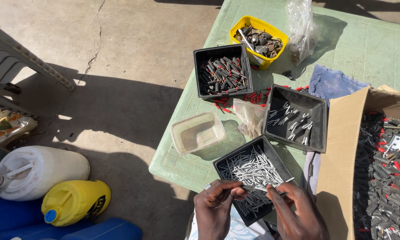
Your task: Assembling small metal pins into plastic components and sorting them into bins
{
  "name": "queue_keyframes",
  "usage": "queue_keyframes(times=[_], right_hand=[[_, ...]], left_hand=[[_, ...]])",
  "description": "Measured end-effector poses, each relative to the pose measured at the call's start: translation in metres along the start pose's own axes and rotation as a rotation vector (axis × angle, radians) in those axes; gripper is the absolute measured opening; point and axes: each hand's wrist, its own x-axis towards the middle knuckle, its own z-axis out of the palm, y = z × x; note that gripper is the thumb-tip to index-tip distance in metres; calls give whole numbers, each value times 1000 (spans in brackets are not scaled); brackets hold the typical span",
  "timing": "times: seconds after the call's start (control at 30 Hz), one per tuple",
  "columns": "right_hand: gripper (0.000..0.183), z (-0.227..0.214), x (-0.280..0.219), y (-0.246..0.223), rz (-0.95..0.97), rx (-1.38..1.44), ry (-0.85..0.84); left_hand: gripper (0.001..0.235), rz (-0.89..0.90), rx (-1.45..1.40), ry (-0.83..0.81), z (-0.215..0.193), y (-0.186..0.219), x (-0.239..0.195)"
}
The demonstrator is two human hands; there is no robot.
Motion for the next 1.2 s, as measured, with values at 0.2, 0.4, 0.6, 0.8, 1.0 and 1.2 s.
queue_keyframes(times=[0.2, 0.4, 0.6, 0.8, 1.0, 1.2], right_hand=[[8, 13, -6, 10, -71, 12, -36], [18, 16, -10, 24, 457, 479, -115], [21, 20, -21, 26, 463, 503, -78], [11, 14, -3, 15, 158, 293, -14], [26, 18, -12, 17, 266, 334, -58], [16, 34, -33, 46, 723, 742, -166]], left_hand=[[15, -290, -428, 38, 9, -20, -3], [17, -476, -434, 138, 13, -29, 5], [18, -362, -329, -4, 7, -19, 5], [15, -213, -128, -164, 5, -9, 2], [16, -291, -151, -119, 6, -16, 1], [20, -323, -54, -274, 4, -8, 2]])
